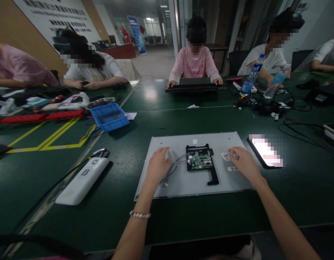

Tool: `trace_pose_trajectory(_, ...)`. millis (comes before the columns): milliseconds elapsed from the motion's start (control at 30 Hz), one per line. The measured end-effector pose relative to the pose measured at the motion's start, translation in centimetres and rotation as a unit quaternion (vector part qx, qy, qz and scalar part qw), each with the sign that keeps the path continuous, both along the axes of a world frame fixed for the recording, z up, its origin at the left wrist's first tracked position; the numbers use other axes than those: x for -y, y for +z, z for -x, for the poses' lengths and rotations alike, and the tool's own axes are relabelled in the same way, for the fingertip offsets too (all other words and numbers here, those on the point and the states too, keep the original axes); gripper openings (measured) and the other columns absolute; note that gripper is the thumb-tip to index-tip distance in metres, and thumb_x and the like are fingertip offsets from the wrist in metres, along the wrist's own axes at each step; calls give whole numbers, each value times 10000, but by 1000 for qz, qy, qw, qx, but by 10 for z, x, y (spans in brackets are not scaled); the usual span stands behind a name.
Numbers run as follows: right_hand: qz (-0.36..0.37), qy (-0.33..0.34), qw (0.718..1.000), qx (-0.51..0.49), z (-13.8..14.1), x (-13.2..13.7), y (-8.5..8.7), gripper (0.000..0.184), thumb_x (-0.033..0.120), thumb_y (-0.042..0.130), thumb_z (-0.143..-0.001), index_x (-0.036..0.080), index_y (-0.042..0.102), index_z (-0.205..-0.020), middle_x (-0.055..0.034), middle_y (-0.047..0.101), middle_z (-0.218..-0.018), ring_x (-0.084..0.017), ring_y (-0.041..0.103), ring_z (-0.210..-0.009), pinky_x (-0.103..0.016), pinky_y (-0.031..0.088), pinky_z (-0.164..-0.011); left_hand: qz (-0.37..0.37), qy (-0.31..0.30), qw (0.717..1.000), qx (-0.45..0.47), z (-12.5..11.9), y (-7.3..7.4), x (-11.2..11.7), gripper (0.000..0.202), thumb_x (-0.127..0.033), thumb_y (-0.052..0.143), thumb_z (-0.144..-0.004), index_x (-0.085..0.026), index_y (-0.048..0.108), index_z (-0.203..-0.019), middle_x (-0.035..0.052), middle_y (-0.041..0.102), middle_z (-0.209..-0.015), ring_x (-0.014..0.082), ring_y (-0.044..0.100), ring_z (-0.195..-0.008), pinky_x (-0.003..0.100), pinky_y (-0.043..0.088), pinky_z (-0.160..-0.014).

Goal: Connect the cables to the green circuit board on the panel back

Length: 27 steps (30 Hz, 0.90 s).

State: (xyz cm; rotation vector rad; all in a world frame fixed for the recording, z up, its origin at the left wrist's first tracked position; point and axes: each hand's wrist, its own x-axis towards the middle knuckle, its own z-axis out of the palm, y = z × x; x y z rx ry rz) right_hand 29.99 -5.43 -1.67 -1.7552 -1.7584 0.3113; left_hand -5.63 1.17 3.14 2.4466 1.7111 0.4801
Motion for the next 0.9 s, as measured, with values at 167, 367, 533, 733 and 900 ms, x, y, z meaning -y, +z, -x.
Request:
trace_pose_trajectory(167,-3,4,1000,-3,0,0,2,247,241,491,-811,194,623,-1014,-90,618,-1054,-231,588,-958,-403,462,-872,-4,11,1000,8,-2,-2,-1,475,-68,442,-759,-144,498,-1225,99,557,-1221,222,522,-1133,356,404,-990)
trace_pose_trajectory(367,-6,8,1000,-4,1,1,4,241,230,495,-803,186,620,-1004,-91,624,-1038,-228,593,-943,-396,465,-864,-8,7,1000,-5,-5,1,2,456,-63,418,-782,-143,494,-1224,95,561,-1213,208,524,-1127,340,391,-990)
trace_pose_trajectory(533,-8,5,1000,-6,2,1,3,256,236,493,-808,184,617,-1026,-91,620,-1054,-227,588,-961,-392,462,-875,-5,13,999,-29,-8,4,3,429,-147,456,-809,-147,483,-1238,103,569,-1198,226,529,-1111,356,405,-960)
trace_pose_trajectory(733,-11,-1,1000,-2,0,-1,1,294,231,502,-792,193,616,-1061,-94,615,-1074,-241,578,-994,-417,445,-903,-10,30,997,-71,-9,4,2,483,-74,427,-784,-136,462,-1262,113,570,-1196,231,526,-1103,346,412,-944)
trace_pose_trajectory(900,-21,-17,1000,-4,1,-1,3,290,252,478,-822,193,606,-1075,-97,605,-1082,-243,567,-1006,-429,440,-910,-18,40,996,-83,-6,3,-1,477,-79,409,-804,-138,443,-1277,121,564,-1206,247,532,-1088,372,420,-937)
